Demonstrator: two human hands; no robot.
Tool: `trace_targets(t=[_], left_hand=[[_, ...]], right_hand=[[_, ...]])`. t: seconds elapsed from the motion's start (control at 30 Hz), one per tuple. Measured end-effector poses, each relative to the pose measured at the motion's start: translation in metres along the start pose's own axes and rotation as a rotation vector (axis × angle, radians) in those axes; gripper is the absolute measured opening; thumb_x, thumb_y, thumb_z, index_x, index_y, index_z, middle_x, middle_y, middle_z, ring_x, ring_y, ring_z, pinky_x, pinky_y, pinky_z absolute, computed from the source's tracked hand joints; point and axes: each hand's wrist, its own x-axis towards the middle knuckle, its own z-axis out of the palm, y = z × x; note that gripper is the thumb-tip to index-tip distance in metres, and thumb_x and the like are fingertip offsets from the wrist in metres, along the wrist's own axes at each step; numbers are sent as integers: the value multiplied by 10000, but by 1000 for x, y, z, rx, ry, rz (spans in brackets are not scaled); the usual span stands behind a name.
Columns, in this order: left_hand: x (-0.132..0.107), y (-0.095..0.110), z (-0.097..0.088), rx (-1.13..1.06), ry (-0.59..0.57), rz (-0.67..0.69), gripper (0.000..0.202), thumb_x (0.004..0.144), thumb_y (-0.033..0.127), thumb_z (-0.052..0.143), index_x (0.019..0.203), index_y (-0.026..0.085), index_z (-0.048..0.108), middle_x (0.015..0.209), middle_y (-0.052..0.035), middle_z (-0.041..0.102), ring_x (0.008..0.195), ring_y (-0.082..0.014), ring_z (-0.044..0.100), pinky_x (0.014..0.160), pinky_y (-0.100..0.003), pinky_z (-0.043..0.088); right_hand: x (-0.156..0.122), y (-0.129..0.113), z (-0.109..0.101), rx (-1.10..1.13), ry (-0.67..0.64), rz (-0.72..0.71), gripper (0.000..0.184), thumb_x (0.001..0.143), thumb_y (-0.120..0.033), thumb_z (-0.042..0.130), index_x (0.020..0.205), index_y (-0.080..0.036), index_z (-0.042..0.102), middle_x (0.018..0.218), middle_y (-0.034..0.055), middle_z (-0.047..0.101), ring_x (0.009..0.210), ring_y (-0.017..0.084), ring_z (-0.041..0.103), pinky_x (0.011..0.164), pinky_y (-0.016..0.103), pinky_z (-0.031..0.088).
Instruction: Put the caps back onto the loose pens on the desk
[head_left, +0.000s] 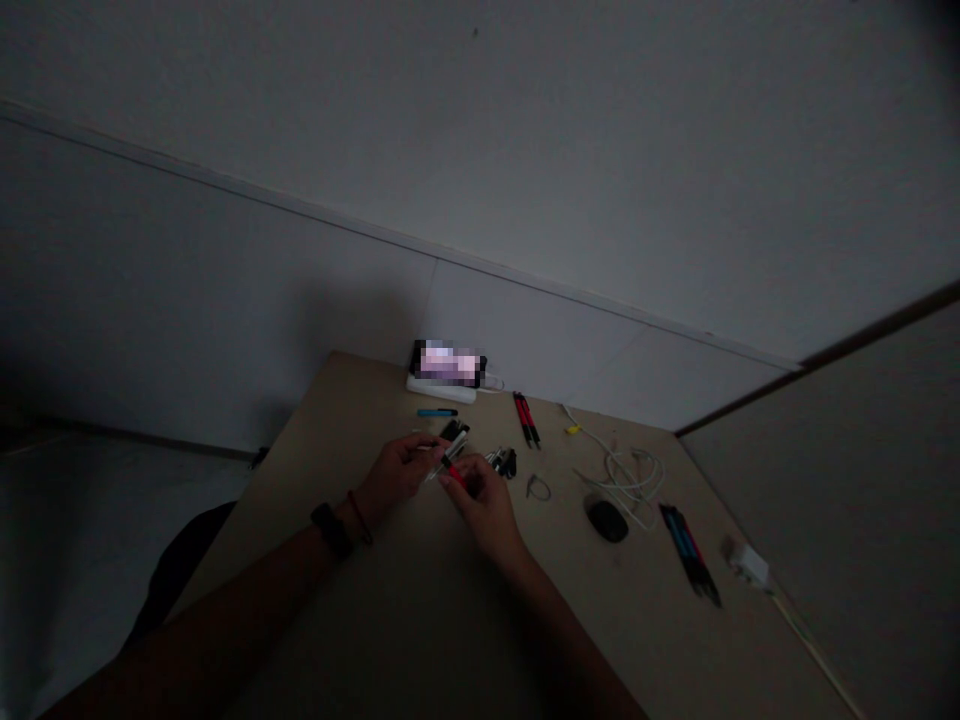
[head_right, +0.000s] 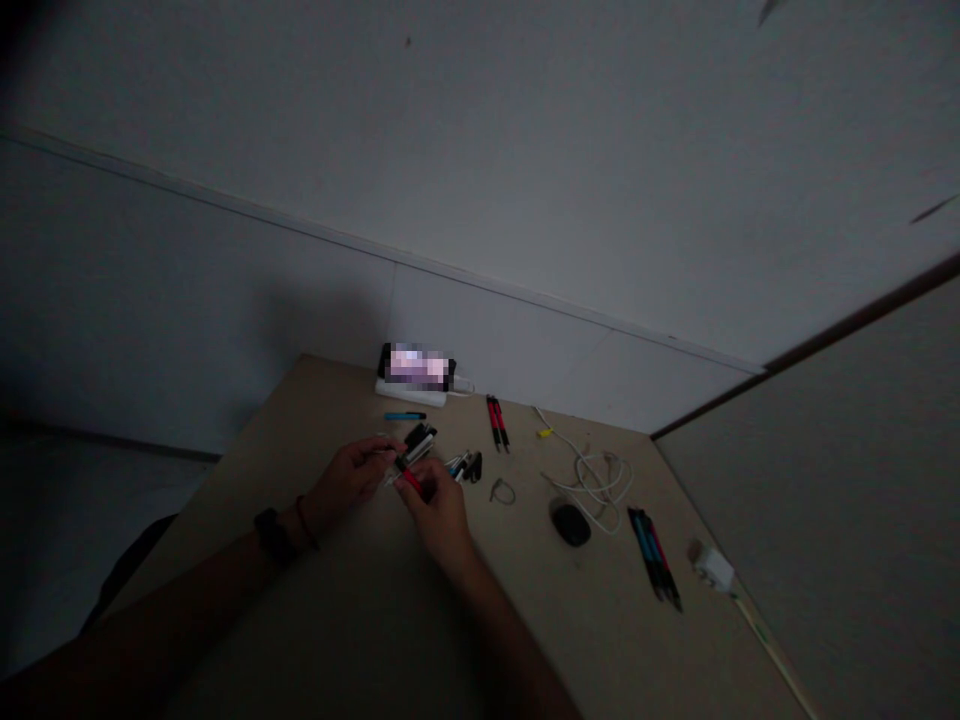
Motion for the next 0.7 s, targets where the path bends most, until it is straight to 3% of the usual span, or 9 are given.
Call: trace_targets(t=[0.2,0.6,0.7], left_hand=[[4,-5,0,-42,78,-30,397,696,474,787,857,168,591,468,111,428,360,-33,309,390,-168,216],[0,4,-2,-40,-28,-28,442,772,443,714,1057,105,698,446,111,360,373,-37,256,401,-191,178],[0,2,-1,-39,-5,-18,442,768,453,719,1047,111,688,451,112,363,375,-36,257,398,-186,185]], right_hand=[[0,2,-1,-35,-31,-9,310,813,-494,681,774,-195,610,702,12,616,645,161,539,615,278,429],[0,5,-5,-80,-107,-7,426,918,-555,523,727,-199,655,613,7,567,609,169,524,539,256,371],[0,2,-3,-60,-92,-17,370,915,-535,541,842,-200,678,665,17,622,635,175,556,565,263,400]])
